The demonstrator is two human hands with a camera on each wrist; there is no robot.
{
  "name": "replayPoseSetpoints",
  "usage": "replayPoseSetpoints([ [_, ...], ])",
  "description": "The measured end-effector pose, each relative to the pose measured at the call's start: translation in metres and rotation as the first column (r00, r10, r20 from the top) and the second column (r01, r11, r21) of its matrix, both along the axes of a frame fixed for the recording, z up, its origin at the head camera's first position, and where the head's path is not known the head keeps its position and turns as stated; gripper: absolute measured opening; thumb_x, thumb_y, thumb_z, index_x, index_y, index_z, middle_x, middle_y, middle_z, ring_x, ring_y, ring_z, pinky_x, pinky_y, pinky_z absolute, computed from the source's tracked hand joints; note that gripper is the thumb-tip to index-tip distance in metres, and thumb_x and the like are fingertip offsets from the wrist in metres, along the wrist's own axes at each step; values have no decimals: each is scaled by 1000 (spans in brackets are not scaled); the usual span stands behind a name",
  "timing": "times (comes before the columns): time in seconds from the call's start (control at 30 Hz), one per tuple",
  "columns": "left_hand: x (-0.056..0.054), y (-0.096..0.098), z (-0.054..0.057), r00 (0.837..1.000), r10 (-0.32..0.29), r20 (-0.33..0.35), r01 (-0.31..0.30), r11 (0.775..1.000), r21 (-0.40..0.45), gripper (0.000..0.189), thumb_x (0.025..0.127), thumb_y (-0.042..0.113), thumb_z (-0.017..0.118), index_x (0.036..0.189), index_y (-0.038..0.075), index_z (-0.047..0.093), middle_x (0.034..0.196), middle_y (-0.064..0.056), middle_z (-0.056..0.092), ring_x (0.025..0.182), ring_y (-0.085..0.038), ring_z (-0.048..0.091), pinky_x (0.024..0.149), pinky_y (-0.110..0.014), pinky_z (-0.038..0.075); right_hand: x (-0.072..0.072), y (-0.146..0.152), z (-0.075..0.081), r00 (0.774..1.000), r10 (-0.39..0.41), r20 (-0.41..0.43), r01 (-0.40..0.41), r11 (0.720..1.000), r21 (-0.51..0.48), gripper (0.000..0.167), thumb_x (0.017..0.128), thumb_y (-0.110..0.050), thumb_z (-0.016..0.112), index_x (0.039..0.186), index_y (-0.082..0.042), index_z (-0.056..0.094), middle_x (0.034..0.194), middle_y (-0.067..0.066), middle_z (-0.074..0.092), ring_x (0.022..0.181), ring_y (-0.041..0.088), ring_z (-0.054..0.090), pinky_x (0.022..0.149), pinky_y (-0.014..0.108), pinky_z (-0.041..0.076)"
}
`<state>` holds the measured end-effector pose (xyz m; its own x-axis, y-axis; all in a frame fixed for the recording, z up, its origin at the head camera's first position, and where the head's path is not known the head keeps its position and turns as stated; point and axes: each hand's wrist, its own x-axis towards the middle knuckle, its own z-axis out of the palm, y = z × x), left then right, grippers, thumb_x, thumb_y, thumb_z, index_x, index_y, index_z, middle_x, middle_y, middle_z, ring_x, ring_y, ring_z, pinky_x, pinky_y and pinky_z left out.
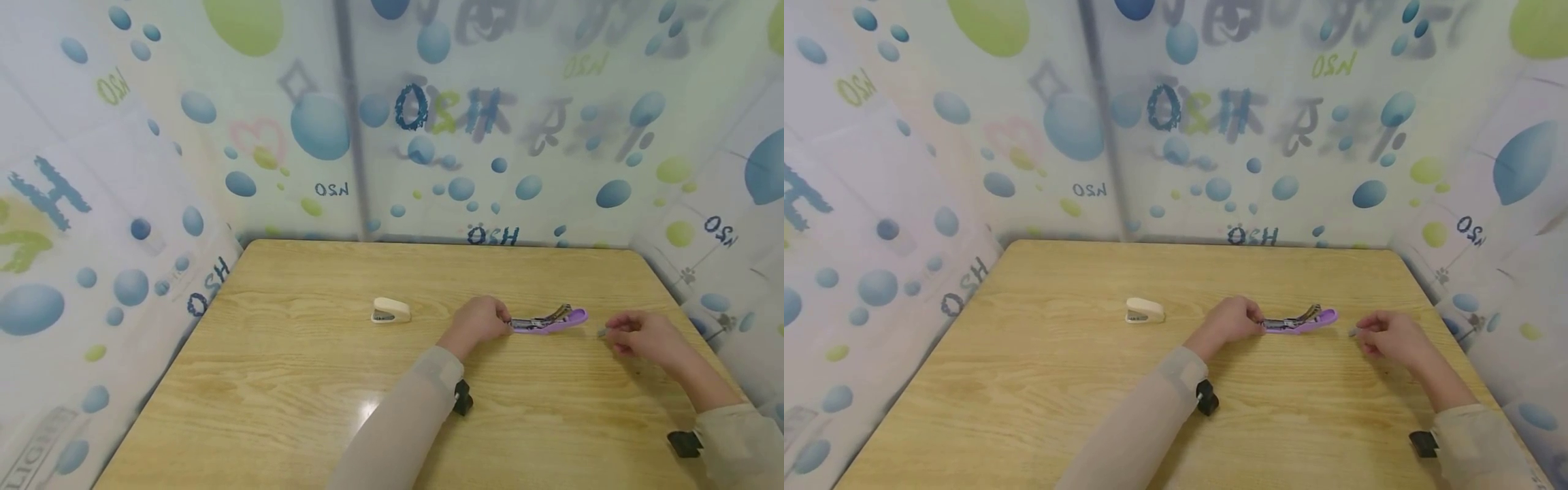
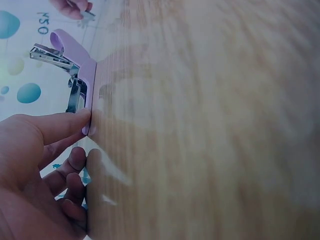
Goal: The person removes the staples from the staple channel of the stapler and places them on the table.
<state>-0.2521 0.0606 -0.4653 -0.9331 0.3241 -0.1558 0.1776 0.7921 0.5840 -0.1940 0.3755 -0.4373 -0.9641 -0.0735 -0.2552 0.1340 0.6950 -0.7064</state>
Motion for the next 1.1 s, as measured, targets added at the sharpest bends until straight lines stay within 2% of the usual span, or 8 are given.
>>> replayPoseSetpoints([
  [0.2,0,0,0,1000,-4,4,4,1000,7,9,93,35,83,91,28,78,92,17,72,83,-6,59,79,-28,50,1,1,-4,999,42,12,-43,998,52,33,106,-7,60,125,19,55,98,13,71,75,9,67,66,27,60],
  [0.37,0,0,0,1000,-4,3,4,1000,0,8,93,35,83,94,28,80,93,18,72,83,-5,59,78,-28,50,1,3,-7,998,50,23,-51,997,51,29,105,-4,58,123,19,56,92,7,69,74,9,65,65,27,59],
  [0.93,2,-1,1,1000,12,15,-11,1000,-8,8,93,35,83,94,28,79,93,17,72,82,-6,59,79,-29,50,-3,3,-9,998,39,54,-43,997,64,32,106,-7,59,125,19,56,96,7,71,75,8,65,66,26,59],
  [1.1,2,0,2,1000,8,9,-8,1000,-2,8,93,35,83,94,28,79,95,17,73,84,-6,60,82,-28,51,-5,4,-9,997,43,66,-47,997,68,34,107,-10,59,126,18,55,92,6,70,75,10,64,65,27,58],
])
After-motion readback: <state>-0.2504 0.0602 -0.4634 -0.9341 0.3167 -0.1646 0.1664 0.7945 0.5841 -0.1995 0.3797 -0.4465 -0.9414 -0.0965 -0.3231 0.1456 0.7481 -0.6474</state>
